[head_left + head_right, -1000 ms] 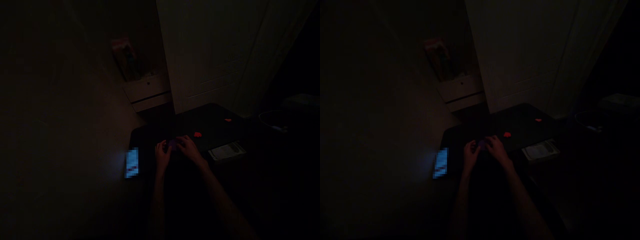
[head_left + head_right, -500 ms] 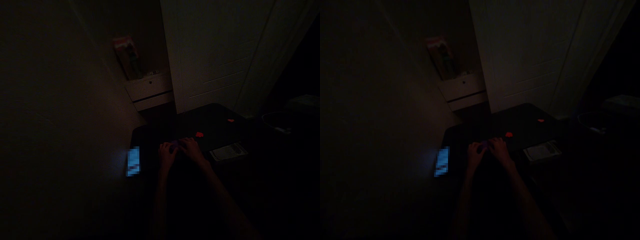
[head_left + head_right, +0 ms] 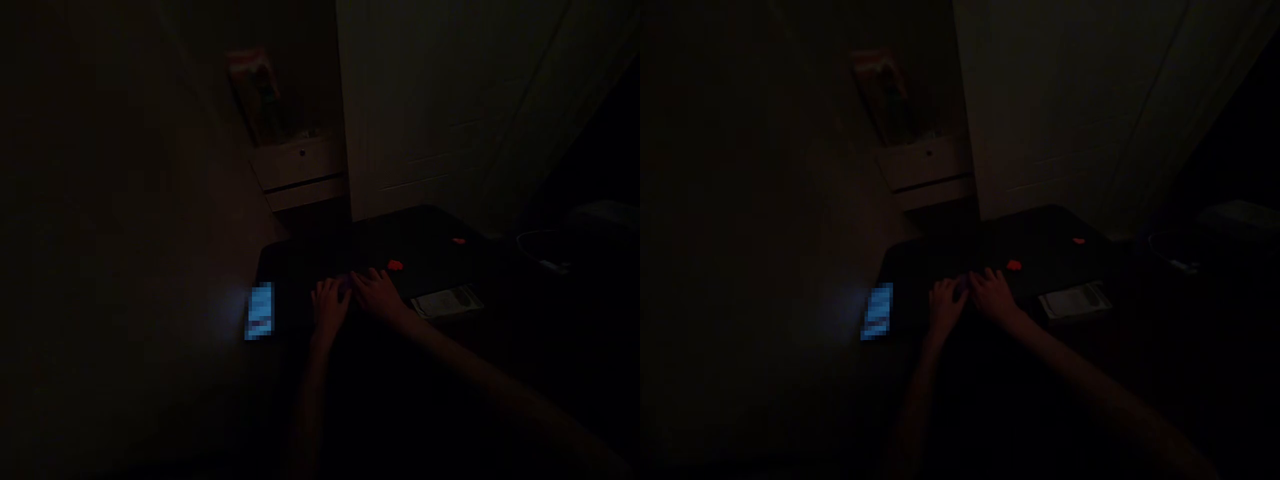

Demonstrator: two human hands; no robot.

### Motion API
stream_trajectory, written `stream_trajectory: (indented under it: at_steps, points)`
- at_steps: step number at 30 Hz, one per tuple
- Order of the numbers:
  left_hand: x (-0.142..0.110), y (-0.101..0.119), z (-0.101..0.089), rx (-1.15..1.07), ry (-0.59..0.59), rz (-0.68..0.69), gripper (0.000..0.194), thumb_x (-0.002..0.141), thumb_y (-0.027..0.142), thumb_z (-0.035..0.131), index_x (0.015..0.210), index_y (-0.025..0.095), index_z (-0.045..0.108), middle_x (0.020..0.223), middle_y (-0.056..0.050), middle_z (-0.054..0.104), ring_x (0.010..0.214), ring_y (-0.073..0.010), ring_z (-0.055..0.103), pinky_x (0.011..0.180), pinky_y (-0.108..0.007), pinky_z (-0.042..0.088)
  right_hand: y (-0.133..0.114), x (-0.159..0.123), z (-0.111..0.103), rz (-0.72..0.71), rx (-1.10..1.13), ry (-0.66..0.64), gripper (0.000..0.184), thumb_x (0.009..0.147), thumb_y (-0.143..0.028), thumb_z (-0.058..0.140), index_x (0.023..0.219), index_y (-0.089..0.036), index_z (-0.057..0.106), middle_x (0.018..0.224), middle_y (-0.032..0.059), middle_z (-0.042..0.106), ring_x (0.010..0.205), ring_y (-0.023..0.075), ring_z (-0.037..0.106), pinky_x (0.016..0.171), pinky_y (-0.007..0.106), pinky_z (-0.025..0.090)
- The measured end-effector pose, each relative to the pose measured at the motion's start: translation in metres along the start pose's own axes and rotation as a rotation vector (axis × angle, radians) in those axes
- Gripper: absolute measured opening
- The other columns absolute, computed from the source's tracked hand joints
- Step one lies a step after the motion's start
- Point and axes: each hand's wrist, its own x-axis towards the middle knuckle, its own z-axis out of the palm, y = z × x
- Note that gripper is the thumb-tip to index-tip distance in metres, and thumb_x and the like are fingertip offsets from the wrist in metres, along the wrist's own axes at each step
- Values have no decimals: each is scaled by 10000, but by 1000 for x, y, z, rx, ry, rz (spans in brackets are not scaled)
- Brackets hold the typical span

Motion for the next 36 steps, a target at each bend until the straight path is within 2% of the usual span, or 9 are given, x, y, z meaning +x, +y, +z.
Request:
stream_trajectory:
  at_steps: [7,13,16,18,20,24,29,33,36]
  points:
    - [2,0,0,-4,-30,-7,335,975,423,551,1254,250,615,1269,-64,634,1194,-263,516,1036,-450,400,2,0,5,6,-57,-3,521,1016,-273,366,1466,-30,463,1431,220,568,1209,376,493,965,486,368]
    - [1,2,-2,3,-54,-10,378,982,436,529,1309,258,594,1284,-77,604,1219,-270,490,1059,-457,386,-2,-5,9,11,-30,31,540,1025,-308,351,1475,-27,453,1466,223,536,1241,390,466,1008,523,335]
    - [0,4,-3,19,-62,36,398,1010,416,462,1377,294,559,1296,-82,575,1197,-270,487,1039,-468,393,12,-3,13,58,49,32,540,1033,-376,371,1487,-98,464,1341,194,645,1229,378,485,1014,536,337]
    - [-1,5,-4,36,-65,78,404,1026,384,413,1411,360,533,1301,-78,552,1181,-269,485,1023,-481,396,28,1,19,70,150,31,509,1045,-366,360,1499,-162,465,1226,152,710,1173,334,538,1007,506,365]
    - [-2,5,-5,55,-73,106,406,1029,369,397,1407,404,539,1305,-77,531,1180,-274,476,1012,-491,398,44,4,25,111,252,61,473,1041,-299,363,1477,-170,497,1213,141,712,1079,278,594,966,432,418]
    - [-2,6,-5,85,-83,115,412,1022,359,406,1403,404,554,1358,-86,493,1205,-286,455,1011,-501,395,60,4,33,11,284,122,441,1011,-213,414,1427,-196,558,1288,120,666,1097,256,587,971,394,430]
    - [-1,6,-4,129,-106,133,427,1020,334,402,1423,387,535,1448,-76,470,1264,-298,425,1029,-518,388,53,7,22,-92,122,28,486,979,-167,471,1446,-280,551,1291,120,611,1088,265,553,897,369,441]
    - [-2,7,-4,159,-128,138,436,1016,323,411,1437,371,517,1448,-76,495,1268,-299,431,1037,-526,384,46,13,7,-116,9,-75,480,981,-180,477,1443,-287,552,1268,134,597,1080,279,544,827,349,451]
    - [-2,9,-6,165,-126,135,436,1016,317,407,1435,371,516,1437,-77,512,1256,-300,441,1023,-521,390,41,15,0,-120,-59,-105,447,994,-204,456,1421,-281,564,1274,146,589,1107,301,535,815,364,455]
